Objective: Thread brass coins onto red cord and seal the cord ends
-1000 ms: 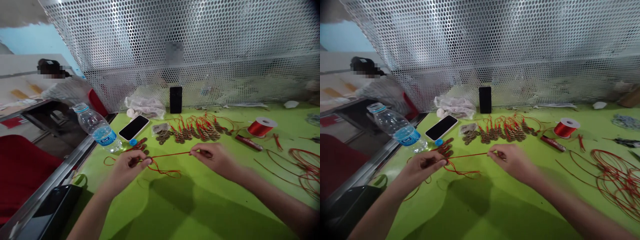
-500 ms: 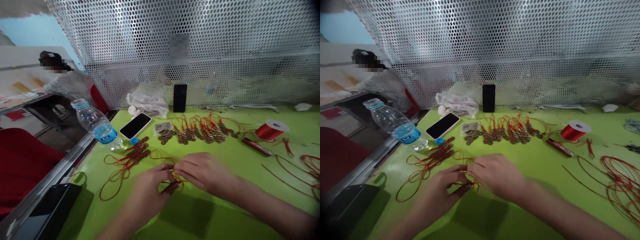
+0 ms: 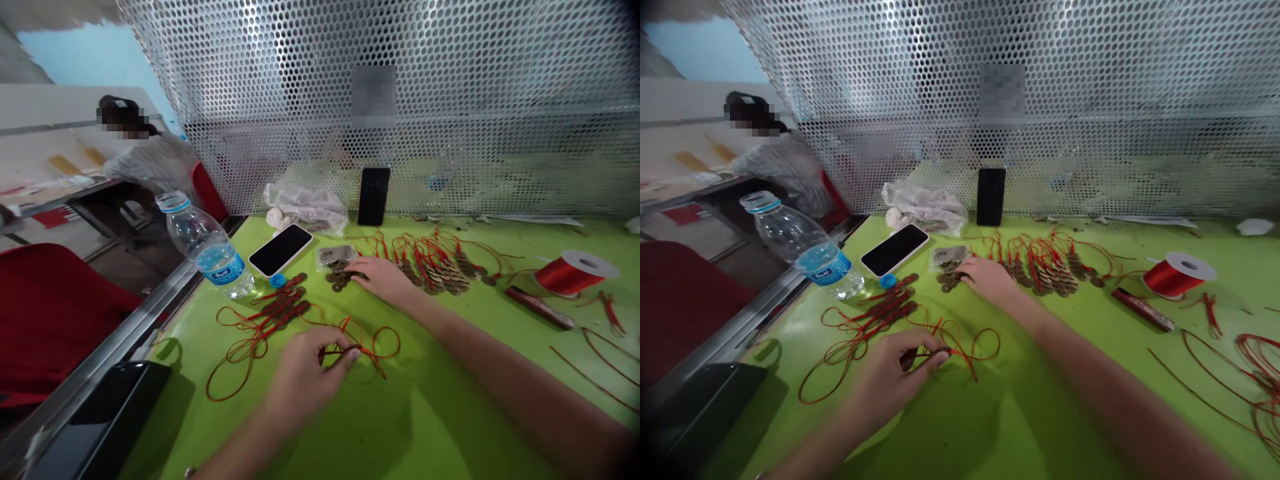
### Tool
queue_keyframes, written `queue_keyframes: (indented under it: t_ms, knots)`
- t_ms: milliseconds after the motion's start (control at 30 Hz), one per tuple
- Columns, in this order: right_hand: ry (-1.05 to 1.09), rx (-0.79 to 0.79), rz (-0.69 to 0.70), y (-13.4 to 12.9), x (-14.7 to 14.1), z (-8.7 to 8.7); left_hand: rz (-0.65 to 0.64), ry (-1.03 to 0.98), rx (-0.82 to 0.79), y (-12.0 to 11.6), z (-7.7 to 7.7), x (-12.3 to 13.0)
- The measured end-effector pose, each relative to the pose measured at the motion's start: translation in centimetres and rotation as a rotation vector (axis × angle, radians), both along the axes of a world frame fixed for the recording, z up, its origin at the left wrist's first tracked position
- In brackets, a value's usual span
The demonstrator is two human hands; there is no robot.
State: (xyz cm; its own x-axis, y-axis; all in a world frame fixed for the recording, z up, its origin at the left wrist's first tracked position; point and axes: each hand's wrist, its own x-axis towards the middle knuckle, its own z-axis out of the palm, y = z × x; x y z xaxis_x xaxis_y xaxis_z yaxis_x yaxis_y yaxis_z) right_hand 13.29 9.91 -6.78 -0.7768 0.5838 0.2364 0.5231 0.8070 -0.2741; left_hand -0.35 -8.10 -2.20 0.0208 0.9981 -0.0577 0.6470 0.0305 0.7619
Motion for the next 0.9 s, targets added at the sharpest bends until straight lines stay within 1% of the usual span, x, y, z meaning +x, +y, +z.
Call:
queue_keyframes:
  t_ms: [100,167,300,533,600,667,700,733,767,833,900]
  knots:
    - [-0.018,0.014,-0.044,-0.5,0.1,-0.1,-0.02,-0.018,-0.01,-0.1,-0.1,0.2]
    - [-0.053,0.053,-0.058,-0.9,0.1,0.0,-0.022,-0.04,-0.019,-0.1,-0.1,0.3]
    - [-0.072,0.137,-0.04,-1.1,0.0,-0.1,-0.021,-0.071,-0.005,-0.2,0.1,0.5]
    - [-0.118,0.186,-0.031,-1.3,-0.3,-0.5,-0.065,-0.05,0.017,-0.1,0.1,0.5]
    - [-0.077,0.2,-0.049,-1.5,-0.3,-0.4,-0.066,-0.04,0.018,-0.1,0.0,0.5]
    - [0.041,0.174,-0.082,-1.8,-0.2,-0.2,-0.06,-0.032,0.021,-0.1,0.0,0.4]
    - [0.131,0.13,-0.112,-2.0,-0.2,0.0,-0.054,-0.031,0.023,-0.1,0.0,0.4]
    - [0.237,0.051,-0.153,-2.3,-0.3,0.2,-0.046,-0.032,0.026,-0.1,0.0,0.3]
    - [0.35,-0.061,-0.196,-2.7,-0.3,0.4,-0.035,-0.034,0.025,-0.2,0.1,0.2]
    - [0.547,-0.344,-0.26,-3.7,-0.4,0.9,0.007,-0.047,0.012,-0.2,0.2,0.0]
    - [0.659,-0.584,-0.267,-5.0,-0.5,1.4,0.063,-0.086,-0.015,-0.2,0.4,-0.2]
